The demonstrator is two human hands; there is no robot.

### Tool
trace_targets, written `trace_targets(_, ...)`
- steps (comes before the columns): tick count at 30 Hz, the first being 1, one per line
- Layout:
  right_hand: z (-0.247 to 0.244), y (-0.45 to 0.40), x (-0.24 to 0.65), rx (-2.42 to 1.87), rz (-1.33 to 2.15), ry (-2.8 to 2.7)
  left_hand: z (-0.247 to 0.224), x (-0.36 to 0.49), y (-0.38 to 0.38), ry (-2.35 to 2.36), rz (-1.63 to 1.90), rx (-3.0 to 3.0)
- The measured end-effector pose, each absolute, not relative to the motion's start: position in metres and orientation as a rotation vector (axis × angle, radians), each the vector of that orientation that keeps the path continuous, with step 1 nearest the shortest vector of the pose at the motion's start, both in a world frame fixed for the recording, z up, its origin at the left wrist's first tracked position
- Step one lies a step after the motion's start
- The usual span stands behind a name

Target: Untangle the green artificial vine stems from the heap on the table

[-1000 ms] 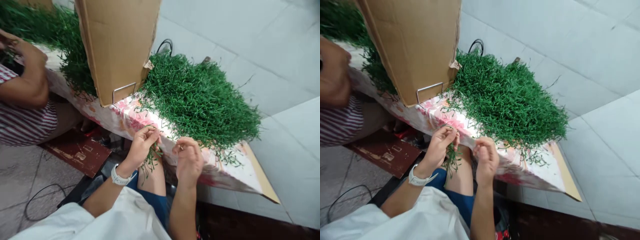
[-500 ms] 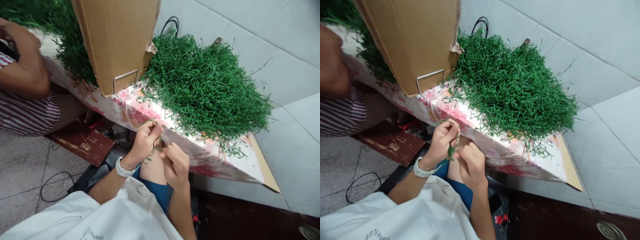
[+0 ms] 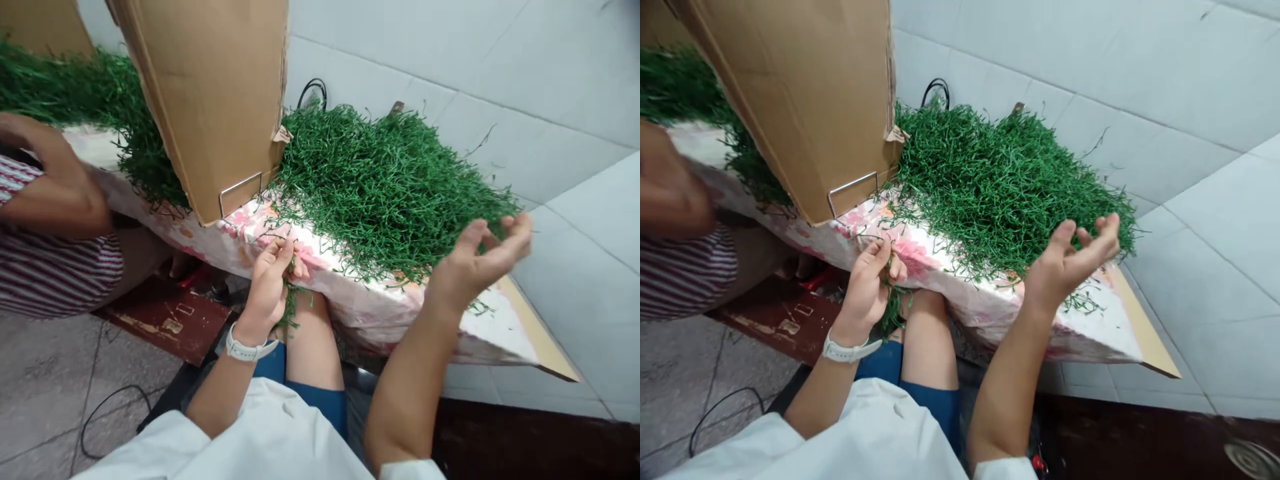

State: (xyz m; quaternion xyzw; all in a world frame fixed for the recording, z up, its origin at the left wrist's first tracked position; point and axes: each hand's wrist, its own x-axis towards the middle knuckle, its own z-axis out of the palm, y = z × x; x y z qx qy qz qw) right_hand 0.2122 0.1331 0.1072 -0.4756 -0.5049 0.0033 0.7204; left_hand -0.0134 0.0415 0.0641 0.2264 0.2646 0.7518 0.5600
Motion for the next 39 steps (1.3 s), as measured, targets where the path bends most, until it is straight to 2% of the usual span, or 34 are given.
trace_targets(2, 0.095, 0.12, 0.205, -1.044, -0.034, -1.182, 0.063, -0.007, 0.041, 0.623, 1.74, 0.543)
trace_targets(7, 0.052, 0.042, 0.156, -0.831, 0.308, -1.897, 0.061, 0.007, 0.042, 0.57, 1.69, 0.609)
trace_targets(10, 0.04, 0.025, 0.134, -0.776, 0.349, -2.032, 0.061, 0.01, 0.043, 0.557, 1.666, 0.571)
trace_targets(12, 0.036, 0.026, 0.131, -0.748, 0.421, -2.001, 0.061, 0.009, 0.044, 0.532, 1.631, 0.509)
trace_targets(16, 0.028, 0.03, 0.14, -0.744, 0.82, -1.776, 0.058, 0.004, 0.046, 0.53, 1.562, 0.469)
trace_targets(21, 0.02, 0.035, 0.144, -0.788, 1.179, -1.237, 0.048, 0.005, 0.037, 0.88, 1.618, 0.92)
trace_targets(24, 0.02, 0.037, 0.144, -0.841, 1.199, -1.078, 0.045, 0.006, 0.029, 1.105, 1.511, 1.319)
trace_targets(28, 0.021, 0.036, 0.147, -0.889, 1.196, -1.016, 0.047, 0.007, 0.025, 1.153, 1.411, 1.611)
trace_targets(39, 0.024, 0.025, 0.157, -0.78, 1.256, -1.196, 0.038, 0.007, 0.039, 1.15, 1.672, 1.399)
